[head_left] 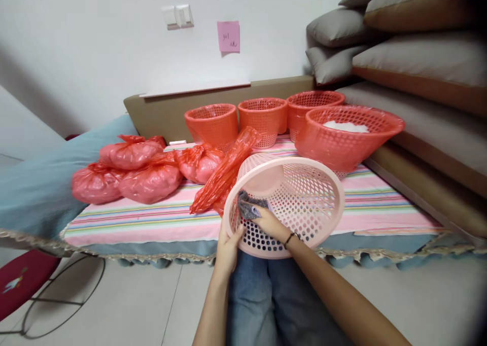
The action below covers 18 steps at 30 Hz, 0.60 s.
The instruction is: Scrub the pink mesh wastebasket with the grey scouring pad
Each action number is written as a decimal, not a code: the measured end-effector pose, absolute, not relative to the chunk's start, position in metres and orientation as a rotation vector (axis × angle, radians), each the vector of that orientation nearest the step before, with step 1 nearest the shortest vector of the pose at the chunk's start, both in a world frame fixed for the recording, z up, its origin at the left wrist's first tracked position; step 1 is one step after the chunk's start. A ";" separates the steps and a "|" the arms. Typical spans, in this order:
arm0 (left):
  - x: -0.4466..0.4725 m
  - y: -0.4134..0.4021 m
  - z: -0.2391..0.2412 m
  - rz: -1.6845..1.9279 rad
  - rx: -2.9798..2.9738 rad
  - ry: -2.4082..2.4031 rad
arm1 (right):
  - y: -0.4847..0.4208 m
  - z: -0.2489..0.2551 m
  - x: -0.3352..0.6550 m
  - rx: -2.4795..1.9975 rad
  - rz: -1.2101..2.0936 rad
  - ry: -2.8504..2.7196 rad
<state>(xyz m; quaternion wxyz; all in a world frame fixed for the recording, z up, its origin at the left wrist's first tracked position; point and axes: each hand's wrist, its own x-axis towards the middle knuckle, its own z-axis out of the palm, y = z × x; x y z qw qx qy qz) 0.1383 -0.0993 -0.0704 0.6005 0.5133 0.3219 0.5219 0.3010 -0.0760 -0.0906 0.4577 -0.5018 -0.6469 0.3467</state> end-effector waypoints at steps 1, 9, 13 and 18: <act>0.139 -0.099 -0.069 1.212 1.185 0.745 | -0.091 -0.087 0.300 -1.208 0.843 -1.632; 0.147 -0.104 -0.059 1.306 1.113 0.747 | -0.187 -0.064 0.297 -1.354 0.851 -2.042; 0.149 -0.105 -0.054 1.312 1.046 0.749 | -0.207 -0.068 0.308 -1.439 0.712 -2.257; 0.139 -0.093 -0.040 1.274 1.059 0.781 | -0.225 -0.070 0.334 -1.645 0.495 -2.394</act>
